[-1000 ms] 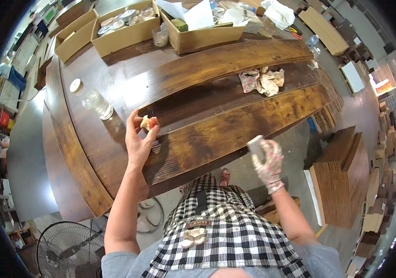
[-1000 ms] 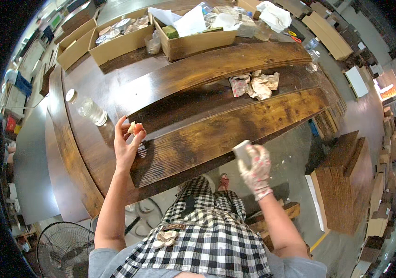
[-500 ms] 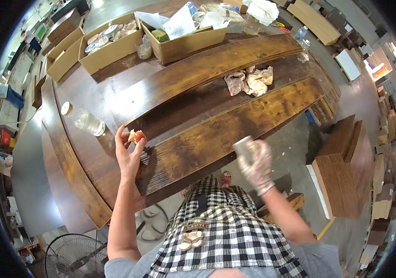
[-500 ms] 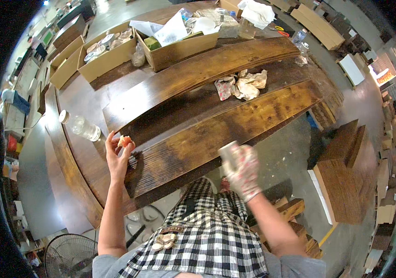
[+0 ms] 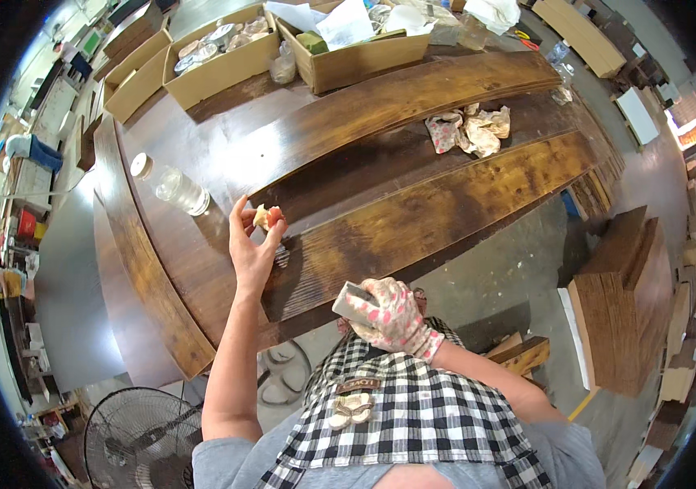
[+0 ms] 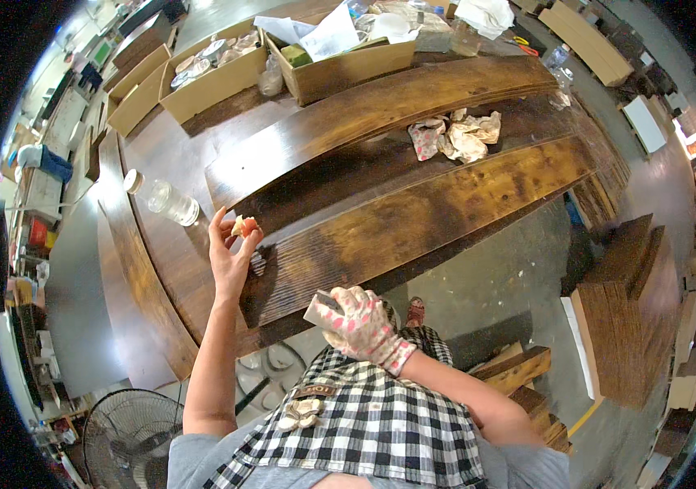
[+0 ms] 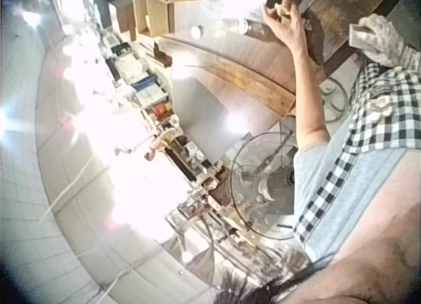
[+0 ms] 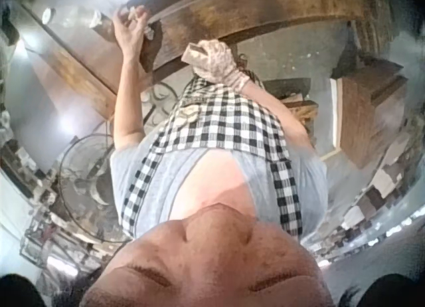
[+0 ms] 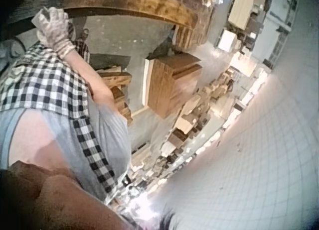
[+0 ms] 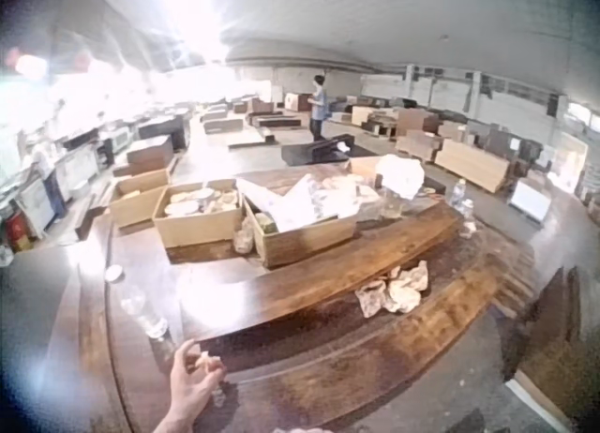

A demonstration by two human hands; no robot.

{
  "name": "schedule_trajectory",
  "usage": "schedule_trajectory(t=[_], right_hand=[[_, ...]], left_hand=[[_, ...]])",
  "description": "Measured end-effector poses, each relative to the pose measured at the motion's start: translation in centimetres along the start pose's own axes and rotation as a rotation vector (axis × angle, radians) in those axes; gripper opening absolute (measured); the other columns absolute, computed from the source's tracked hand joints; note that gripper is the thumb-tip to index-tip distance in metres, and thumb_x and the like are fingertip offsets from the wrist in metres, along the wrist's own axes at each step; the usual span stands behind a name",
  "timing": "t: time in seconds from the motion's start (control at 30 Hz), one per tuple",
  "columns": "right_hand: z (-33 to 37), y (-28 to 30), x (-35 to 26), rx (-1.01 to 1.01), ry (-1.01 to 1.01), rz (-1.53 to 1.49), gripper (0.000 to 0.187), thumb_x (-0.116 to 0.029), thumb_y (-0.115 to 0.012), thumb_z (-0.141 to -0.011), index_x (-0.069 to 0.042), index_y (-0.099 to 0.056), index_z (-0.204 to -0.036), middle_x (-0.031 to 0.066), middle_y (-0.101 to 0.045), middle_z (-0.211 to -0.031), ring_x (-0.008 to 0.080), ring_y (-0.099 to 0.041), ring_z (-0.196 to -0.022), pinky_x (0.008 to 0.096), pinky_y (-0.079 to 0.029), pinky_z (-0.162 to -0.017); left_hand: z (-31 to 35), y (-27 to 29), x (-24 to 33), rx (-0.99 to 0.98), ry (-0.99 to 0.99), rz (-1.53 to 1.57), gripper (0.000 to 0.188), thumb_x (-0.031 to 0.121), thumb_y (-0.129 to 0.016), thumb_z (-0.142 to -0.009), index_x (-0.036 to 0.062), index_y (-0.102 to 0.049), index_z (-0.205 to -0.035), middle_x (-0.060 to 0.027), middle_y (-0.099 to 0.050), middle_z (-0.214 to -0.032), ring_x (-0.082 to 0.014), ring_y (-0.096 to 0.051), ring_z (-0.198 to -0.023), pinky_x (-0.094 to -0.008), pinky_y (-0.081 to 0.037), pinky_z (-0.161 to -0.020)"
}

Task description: The person wipes two wooden planks with a cloth, handling the cloth to apply a substance from a bottle and later uses a sanding block on the wood surfaces.

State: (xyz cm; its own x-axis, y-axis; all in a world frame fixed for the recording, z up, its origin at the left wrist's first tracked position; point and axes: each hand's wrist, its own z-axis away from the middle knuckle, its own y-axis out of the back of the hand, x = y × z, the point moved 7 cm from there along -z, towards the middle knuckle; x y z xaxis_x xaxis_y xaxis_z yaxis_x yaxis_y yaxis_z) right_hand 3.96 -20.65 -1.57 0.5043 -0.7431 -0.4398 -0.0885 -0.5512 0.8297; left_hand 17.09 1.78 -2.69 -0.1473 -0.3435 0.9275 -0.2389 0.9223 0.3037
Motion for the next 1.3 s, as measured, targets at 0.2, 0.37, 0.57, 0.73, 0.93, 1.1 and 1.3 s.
schedule_trajectory(t=[0.2, 0.37, 0.57, 0.73, 0.93, 1.1, 1.3], right_hand=[[3.4, 9.0, 10.7, 0.243, -0.289, 0.451, 0.051, -0.026, -0.073, -0.069, -0.007, -0.054, -0.112, 0.0162, -0.052, -0.104, 0.0284, -0.055, -0.092, 0.0400, -0.050, -0.076], [1.8, 7.5, 9.9, 0.169, -0.279, 0.199, 0.050, -0.031, -0.069, -0.073, -0.009, -0.055, -0.116, 0.0159, -0.052, -0.109, 0.0312, -0.052, -0.101, 0.0455, -0.046, -0.085], [3.3, 10.9, 14.9, 0.211, -0.392, 0.305, 0.049, -0.026, -0.072, -0.071, -0.011, -0.057, -0.114, 0.0149, -0.052, -0.109, 0.0311, -0.054, -0.101, 0.0446, -0.048, -0.086], [9.0, 19.7, 30.3, 0.500, -0.582, 0.368, 0.044, -0.012, -0.073, -0.072, -0.009, -0.057, -0.113, 0.0140, -0.053, -0.104, 0.0313, -0.055, -0.097, 0.0434, -0.049, -0.084], [6.4, 21.2, 28.9, 0.329, -0.297, 0.323, 0.047, -0.009, -0.070, -0.072, -0.009, -0.056, -0.117, 0.0169, -0.051, -0.113, 0.0356, -0.053, -0.103, 0.0450, -0.046, -0.089], [9.9, 26.0, 42.7, 0.525, -0.524, 0.339, 0.045, -0.009, -0.070, -0.075, -0.007, -0.056, -0.119, 0.0159, -0.052, -0.114, 0.0328, -0.054, -0.106, 0.0437, -0.046, -0.091], [5.0, 26.8, 39.1, 0.464, -0.311, 0.143, 0.045, -0.012, -0.066, -0.079, -0.009, -0.052, -0.122, 0.0129, -0.052, -0.113, 0.0293, -0.055, -0.106, 0.0436, -0.049, -0.090]], left_hand=[[0.3, 1.1, -0.7, 0.025, 0.009, 0.021, 0.066, 0.013, -0.075, -0.078, 0.0033, -0.041, -0.134, -0.0074, -0.055, -0.104, -0.0170, -0.056, -0.098, -0.0337, -0.044, -0.094], [-0.4, -0.3, -1.7, 0.007, 0.022, 0.034, 0.065, 0.013, -0.074, -0.080, 0.0039, -0.040, -0.134, -0.0076, -0.055, -0.106, -0.0166, -0.055, -0.098, -0.0350, -0.044, -0.093], [0.3, 1.5, -0.8, 0.060, 0.020, 0.082, 0.065, 0.008, -0.071, -0.081, 0.0045, -0.037, -0.136, -0.0069, -0.051, -0.106, -0.0167, -0.055, -0.099, -0.0345, -0.045, -0.092], [0.4, 0.7, -0.4, 0.114, 0.100, 0.047, 0.069, 0.006, -0.071, -0.079, 0.0077, -0.035, -0.138, -0.0081, -0.049, -0.109, -0.0166, -0.054, -0.101, -0.0341, -0.046, -0.091], [0.8, 0.8, -0.2, 0.181, 0.018, -0.198, 0.070, 0.005, -0.074, -0.074, 0.0048, -0.040, -0.135, -0.0068, -0.052, -0.105, -0.0182, -0.056, -0.099, -0.0337, -0.047, -0.090], [1.2, 0.7, 0.2, 0.251, -0.041, -0.380, 0.062, 0.007, -0.074, -0.076, 0.0031, -0.044, -0.130, -0.0065, -0.055, -0.103, -0.0175, -0.057, -0.095, -0.0331, -0.048, -0.088], [0.6, -4.2, 6.2, 0.425, -0.044, 0.091, 0.061, 0.012, -0.070, -0.084, 0.0062, -0.039, -0.136, -0.0071, -0.051, -0.114, -0.0186, -0.056, -0.102, -0.0363, -0.050, -0.091]])
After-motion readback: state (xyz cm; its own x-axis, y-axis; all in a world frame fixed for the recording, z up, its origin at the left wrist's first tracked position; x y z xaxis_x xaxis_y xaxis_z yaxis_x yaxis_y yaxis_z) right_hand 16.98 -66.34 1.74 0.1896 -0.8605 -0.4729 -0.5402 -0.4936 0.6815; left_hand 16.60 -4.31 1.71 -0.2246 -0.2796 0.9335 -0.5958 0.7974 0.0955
